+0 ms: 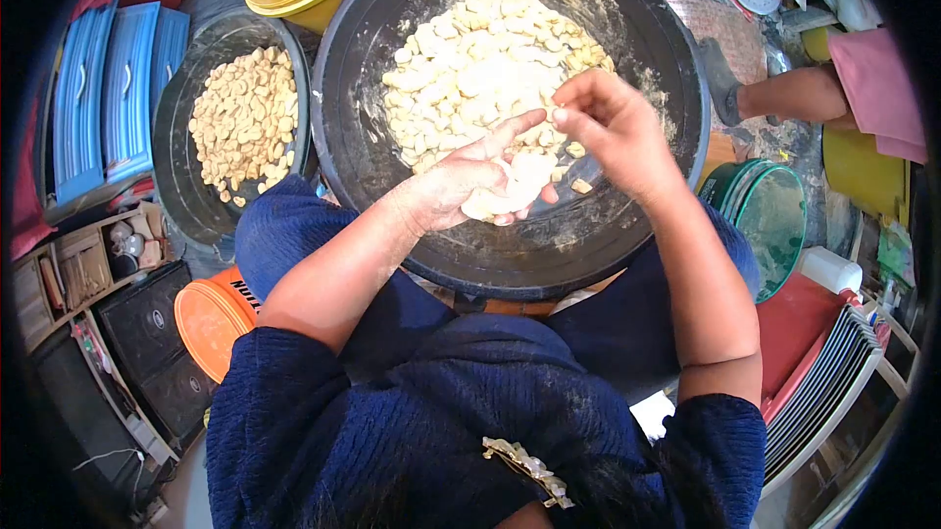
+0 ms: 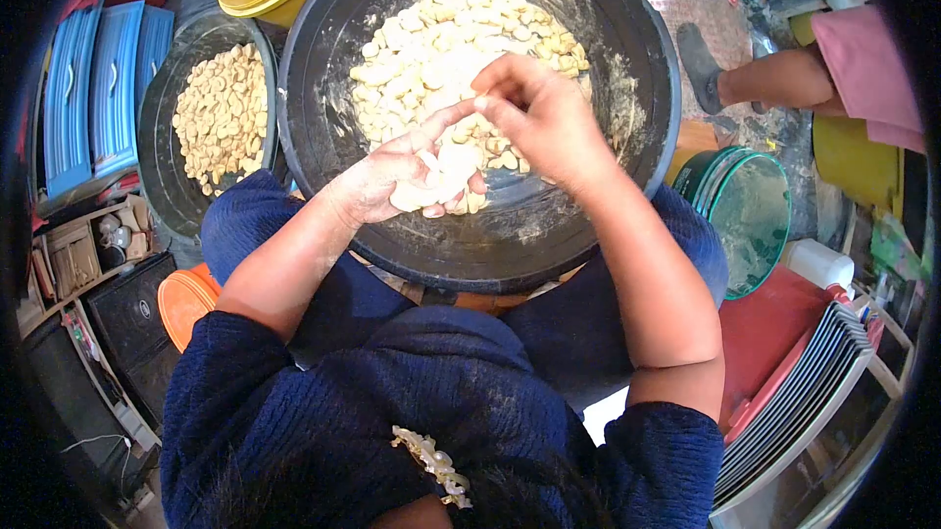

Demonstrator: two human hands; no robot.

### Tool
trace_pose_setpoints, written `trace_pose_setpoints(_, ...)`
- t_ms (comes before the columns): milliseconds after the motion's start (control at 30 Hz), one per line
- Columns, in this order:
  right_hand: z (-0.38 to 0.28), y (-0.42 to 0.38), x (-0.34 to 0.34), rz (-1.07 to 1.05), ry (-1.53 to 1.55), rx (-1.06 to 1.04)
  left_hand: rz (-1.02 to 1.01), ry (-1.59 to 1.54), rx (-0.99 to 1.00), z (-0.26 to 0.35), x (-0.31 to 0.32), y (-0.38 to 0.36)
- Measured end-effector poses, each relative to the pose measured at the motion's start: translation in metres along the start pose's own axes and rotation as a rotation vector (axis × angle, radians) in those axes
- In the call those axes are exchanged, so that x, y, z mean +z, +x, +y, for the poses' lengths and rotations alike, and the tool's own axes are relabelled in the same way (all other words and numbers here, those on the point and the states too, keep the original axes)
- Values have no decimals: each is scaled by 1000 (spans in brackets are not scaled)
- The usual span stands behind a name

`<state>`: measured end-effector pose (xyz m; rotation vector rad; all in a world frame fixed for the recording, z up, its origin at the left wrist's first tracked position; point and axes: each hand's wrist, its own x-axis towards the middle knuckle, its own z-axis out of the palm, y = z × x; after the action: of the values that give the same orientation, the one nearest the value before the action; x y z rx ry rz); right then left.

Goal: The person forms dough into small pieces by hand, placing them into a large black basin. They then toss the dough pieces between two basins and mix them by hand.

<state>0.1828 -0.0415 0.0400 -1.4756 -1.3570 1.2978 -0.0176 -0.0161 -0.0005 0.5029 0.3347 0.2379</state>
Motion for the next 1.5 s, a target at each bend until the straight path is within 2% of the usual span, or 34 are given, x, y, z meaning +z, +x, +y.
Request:
trace_pose_setpoints(67, -3, -2, -8, -69, 15, 6, -5, 11, -34, 1, 4, 0)
trace_pose_setpoints(133, 3, -7, 0, -252, -324, -340, 69, -22, 72, -1, 7, -1)
trace_pose_setpoints(200, 0, -9, 6, -293, -340, -403, 55, 10, 45, 0, 3, 1)
trace_pose_setpoints(267, -9, -8, 7, -177, -34, -50, 42, 38, 15, 4, 0, 2)
trace_pose_setpoints(300, -5, -5, 8, 3, -62, -90, 62, 68, 35, 8, 2, 2)
trace_pose_setpoints(333, -6, -3, 6, 1, -62, -89, 83, 98, 56, 10, 3, 2)
trace_pose_setpoints(400, -11, 0, -2, 298, -208, -159, 99, 91, 66, 6, 2, 2)
trace_pose_setpoints(433, -11, 1, -10, 210, -451, -235, 113, 86, 75, 3, 1, 2)
trace_pose_setpoints(467, -12, -1, -7, 211, -454, -239, 126, 81, 84, 2, 1, 3)
trace_pose_setpoints(533, -14, -12, 10, 35, -565, -409, 198, 0, 125, 2, 13, 6)
trace_pose_setpoints(567, -10, -14, 16, -92, -486, -334, 272, -83, 160, 1, 17, 6)
trace_pose_setpoints(600, -15, -16, 23, -192, -556, -445, 277, -85, 157, -1, 13, 6)
trace_pose_setpoints(667, 3, -18, 34, -221, -507, -303, 272, -78, 173, -5, 4, 7)
trace_pose_setpoints(700, 0, -17, 32, -221, -506, -302, 191, 3, 112, -2, 4, 1)
trace_pose_setpoints(767, -9, -15, 26, -247, 199, 200, 153, 37, 84, -1, 4, 2)
trace_pose_setpoints(800, -6, -12, 22, -247, 198, 199, 115, 71, 55, -1, 4, 3)
trace_pose_setpoints(867, 11, -5, 14, -96, -215, -277, 195, 177, 41, -1, 4, 4)
trace_pose_setpoints(900, 11, -4, 16, -73, -91, -246, 216, 245, 21, 2, 3, 4)
trace_pose_setpoints(933, 8, -4, 14, -74, -91, -246, 236, 311, 0, 4, 4, 4)
trace_pose_setpoints(1000, -5, -2, 8, 107, 269, 159, 272, 346, 28, 3, 4, 4)
trace_pose_setpoints(1033, -8, -1, -1, 153, 299, 158, 277, 314, 39, 2, 2, 4)
trace_pose_setpoints(1067, -5, 3, -9, 148, 88, 59, 282, 281, 49, 2, 1, 3)
trace_pose_setpoints(1133, -1, 4, -11, 116, -463, -304, 253, 215, 25, 2, -1, 1)
trace_pose_setpoints(1200, -3, -7, 7, 92, -588, -436, 223, 152, 0, 3, 2, 1)
trace_pose_setpoints(1267, -6, -12, 25, -84, -649, -392, 311, 164, 36, 3, 16, 2)
trace_pose_setpoints(1333, 3, -10, 27, -163, -583, -322, 254, 76, 81, -2, 16, 4)
trace_pose_setpoints(1367, 3, -9, 24, -162, -583, -319, 261, 260, 16, -7, 8, 5)
trace_pose_setpoints(1400, 1, -8, 19, -138, -354, -137, 265, 445, -47, -8, 4, 7)
trace_pose_setpoints(1433, 0, -5, 15, -112, -125, 41, 271, 400, -36, -8, 0, 9)
trace_pose_setpoints(1467, 9, -2, 15, -57, 144, -14, 271, 401, -35, -7, -3, 8)
trace_pose_setpoints(1500, 10, 0, 12, -17, 148, 11, 308, 397, -41, -2, 0, 6)
